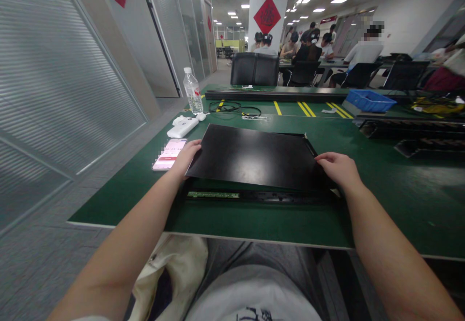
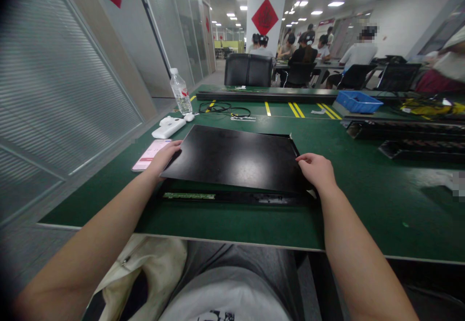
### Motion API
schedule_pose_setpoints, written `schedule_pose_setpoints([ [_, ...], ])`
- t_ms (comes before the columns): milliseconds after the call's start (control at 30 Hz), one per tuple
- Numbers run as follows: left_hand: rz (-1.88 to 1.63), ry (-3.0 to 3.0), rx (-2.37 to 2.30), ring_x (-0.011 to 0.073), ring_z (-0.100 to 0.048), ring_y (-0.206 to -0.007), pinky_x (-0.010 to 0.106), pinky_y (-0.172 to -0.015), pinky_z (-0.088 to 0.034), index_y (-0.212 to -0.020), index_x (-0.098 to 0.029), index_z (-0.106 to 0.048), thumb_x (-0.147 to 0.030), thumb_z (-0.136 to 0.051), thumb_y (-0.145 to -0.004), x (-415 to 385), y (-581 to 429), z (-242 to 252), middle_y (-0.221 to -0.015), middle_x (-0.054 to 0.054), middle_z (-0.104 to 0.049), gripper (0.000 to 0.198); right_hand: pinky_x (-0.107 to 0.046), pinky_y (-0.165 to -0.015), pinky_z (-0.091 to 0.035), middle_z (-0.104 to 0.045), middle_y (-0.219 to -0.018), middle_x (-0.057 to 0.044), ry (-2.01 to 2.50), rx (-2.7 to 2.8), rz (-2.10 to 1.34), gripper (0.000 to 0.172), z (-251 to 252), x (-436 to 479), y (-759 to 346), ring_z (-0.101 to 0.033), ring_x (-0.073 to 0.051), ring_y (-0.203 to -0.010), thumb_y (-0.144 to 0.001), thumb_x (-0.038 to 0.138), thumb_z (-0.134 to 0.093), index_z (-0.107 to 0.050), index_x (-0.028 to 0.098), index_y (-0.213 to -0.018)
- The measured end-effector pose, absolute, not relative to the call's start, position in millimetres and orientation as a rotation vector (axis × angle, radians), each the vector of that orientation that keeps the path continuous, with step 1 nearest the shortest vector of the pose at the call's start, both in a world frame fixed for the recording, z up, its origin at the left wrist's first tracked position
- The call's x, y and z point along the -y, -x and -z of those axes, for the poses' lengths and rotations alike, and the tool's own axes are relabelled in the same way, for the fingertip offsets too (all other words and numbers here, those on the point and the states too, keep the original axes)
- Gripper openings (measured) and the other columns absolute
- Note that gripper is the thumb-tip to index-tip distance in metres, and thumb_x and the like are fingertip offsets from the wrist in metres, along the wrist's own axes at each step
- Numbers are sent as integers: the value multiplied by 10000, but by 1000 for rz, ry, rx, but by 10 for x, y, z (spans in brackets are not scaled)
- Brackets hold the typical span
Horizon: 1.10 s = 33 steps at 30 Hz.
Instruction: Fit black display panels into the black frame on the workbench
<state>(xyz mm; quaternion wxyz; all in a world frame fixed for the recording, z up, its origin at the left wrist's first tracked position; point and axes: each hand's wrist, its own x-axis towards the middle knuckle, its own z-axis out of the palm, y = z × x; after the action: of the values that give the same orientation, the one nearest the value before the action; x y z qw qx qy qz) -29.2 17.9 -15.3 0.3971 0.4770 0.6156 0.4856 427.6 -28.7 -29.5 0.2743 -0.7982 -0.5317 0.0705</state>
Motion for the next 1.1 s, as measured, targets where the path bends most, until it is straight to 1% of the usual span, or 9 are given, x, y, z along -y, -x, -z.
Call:
schedule_pose_setpoints([
  [100,-1216,-1187,-1533,279,-729,-1056,322,-875,-589,-1224,-182,-762,-235,-629,-847,-192,295,166,-1055,53,-800,403,-352,-719,-500,-759,-787,-49,2144,1430,-188,242,310,283,-4282,-682,-245,-782,-754,302,-610,-837,268,-831],
  [233,-1216,-1203,-1531,276,-730,-1055,326,-896,-585,-1203,-190,-766,-248,-637,-854,-206,308,174,-1045,42,-799,376,-345,-704,-497,-759,-774,-45,2123,1432,-173,241,317,284,-4280,-682,-243,-775,-741,301,-612,-837,268,-824],
  [333,-1227,-1218,-1530,275,-726,-1059,325,-900,-582,-1184,-187,-769,-257,-648,-856,-209,319,181,-1050,43,-798,356,-345,-721,-504,-761,-792,-44,2139,1421,-181,237,294,294,-4261,-684,-243,-785,-754,289,-618,-840,267,-833],
  [533,-1213,-1193,-1509,260,-728,-1012,315,-878,-579,-1243,-170,-741,-265,-641,-865,-224,332,211,-1049,52,-795,402,-365,-759,-508,-762,-818,-47,2165,1416,-220,234,260,308,-4232,-687,-255,-816,-788,267,-620,-843,266,-859],
  [867,-1224,-1195,-1514,265,-719,-1041,324,-909,-575,-1220,-171,-744,-286,-647,-843,-218,317,210,-1070,58,-782,407,-367,-769,-516,-764,-808,-49,2157,1399,-218,230,315,279,-4298,-692,-259,-810,-780,293,-626,-840,265,-858],
  [1100,-1220,-1206,-1501,267,-717,-1050,323,-908,-575,-1222,-166,-746,-279,-648,-854,-231,333,222,-1054,57,-785,397,-354,-762,-507,-759,-795,-46,2172,1394,-239,245,293,289,-4278,-690,-252,-814,-781,298,-613,-839,263,-870],
])
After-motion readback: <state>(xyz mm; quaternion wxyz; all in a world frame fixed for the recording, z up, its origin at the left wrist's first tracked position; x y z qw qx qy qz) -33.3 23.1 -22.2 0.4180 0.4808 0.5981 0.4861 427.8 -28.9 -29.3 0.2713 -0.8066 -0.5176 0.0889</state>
